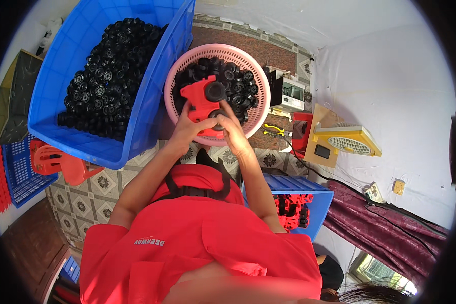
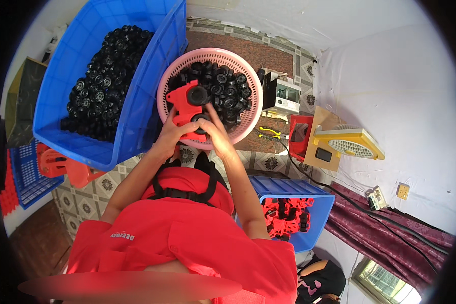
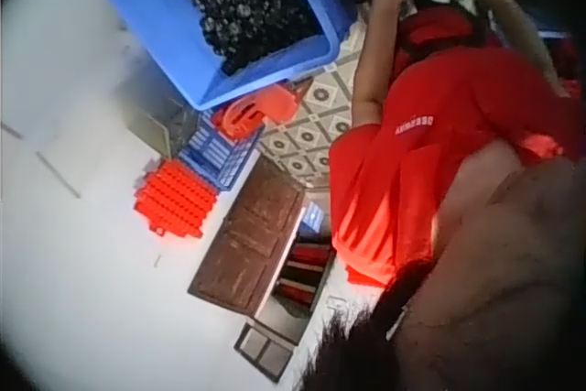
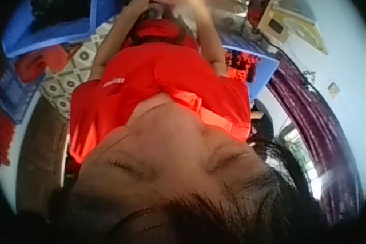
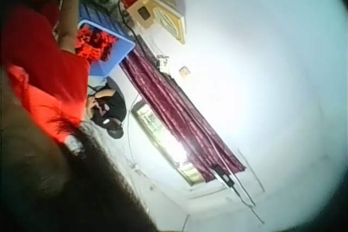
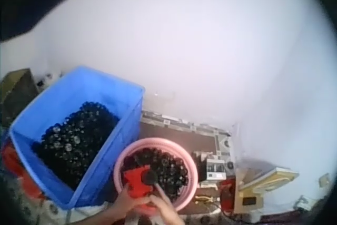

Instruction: The person assembles wheels onto toy car bodies by hand, taking wheels from a bin and attaching them to the car bodies.

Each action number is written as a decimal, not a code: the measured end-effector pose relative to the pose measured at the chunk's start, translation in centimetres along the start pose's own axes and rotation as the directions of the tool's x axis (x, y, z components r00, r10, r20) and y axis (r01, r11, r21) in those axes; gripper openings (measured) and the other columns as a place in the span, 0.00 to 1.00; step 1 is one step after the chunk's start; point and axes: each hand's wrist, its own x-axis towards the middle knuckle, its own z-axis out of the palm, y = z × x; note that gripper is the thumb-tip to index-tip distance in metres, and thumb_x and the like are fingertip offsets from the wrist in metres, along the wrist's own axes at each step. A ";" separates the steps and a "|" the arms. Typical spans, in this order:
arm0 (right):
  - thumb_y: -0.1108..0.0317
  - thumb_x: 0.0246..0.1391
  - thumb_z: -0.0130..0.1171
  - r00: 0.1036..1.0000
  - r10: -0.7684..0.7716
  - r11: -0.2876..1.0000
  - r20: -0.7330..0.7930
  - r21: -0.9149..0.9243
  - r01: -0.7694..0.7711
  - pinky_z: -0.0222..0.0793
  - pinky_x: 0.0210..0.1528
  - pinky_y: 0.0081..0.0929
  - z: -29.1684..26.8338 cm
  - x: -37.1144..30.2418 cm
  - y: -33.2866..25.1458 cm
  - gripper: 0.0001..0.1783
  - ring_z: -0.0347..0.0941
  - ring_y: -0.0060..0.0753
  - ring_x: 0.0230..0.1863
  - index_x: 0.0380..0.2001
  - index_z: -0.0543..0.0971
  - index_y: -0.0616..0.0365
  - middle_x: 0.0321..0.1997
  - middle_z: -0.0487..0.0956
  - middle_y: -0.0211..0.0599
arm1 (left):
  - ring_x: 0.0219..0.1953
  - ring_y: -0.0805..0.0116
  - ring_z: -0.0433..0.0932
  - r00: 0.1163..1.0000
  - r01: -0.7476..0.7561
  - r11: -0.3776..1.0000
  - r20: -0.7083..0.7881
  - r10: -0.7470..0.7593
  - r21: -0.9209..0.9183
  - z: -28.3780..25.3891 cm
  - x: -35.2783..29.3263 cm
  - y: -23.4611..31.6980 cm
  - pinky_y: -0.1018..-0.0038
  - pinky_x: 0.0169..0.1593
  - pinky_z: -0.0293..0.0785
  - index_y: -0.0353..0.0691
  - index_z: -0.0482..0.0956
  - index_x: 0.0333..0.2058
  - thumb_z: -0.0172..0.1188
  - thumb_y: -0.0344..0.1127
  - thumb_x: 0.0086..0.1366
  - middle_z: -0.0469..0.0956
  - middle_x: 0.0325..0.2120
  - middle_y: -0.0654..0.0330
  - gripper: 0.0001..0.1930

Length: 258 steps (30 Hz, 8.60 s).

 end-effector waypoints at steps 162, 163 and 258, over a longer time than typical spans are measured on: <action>0.69 0.57 0.62 0.967 -0.212 0.718 0.141 -0.648 0.252 0.70 0.53 0.26 23.8 -6.5 1.9 0.19 0.76 0.28 0.48 0.51 0.77 0.63 0.49 0.79 0.39 | 0.66 0.26 0.45 0.472 -0.858 0.428 -0.767 0.435 -0.286 -57.5 -14.8 44.6 0.27 0.60 0.46 0.55 0.41 0.68 0.58 0.63 0.58 0.38 0.67 0.40 0.48; 0.70 0.57 0.62 0.979 -0.187 0.689 0.077 -0.700 0.187 0.70 0.52 0.24 23.2 -7.5 2.7 0.19 0.76 0.27 0.46 0.51 0.77 0.63 0.48 0.79 0.38 | 0.67 0.30 0.44 0.477 -0.868 0.371 -0.761 0.440 -0.330 -57.1 -13.9 44.1 0.30 0.62 0.47 0.43 0.42 0.68 0.57 0.58 0.61 0.39 0.67 0.37 0.46; 0.57 0.64 0.52 0.979 -0.123 0.735 0.160 -0.649 0.198 0.56 0.63 0.28 2.1 2.5 3.5 0.32 0.64 0.32 0.58 0.65 0.58 0.58 0.57 0.69 0.40 | 0.57 0.65 0.69 0.990 -0.010 0.983 -0.141 -0.016 -0.182 -5.6 -1.4 -3.3 0.66 0.61 0.65 0.41 0.45 0.68 0.76 0.27 0.45 0.68 0.55 0.56 0.57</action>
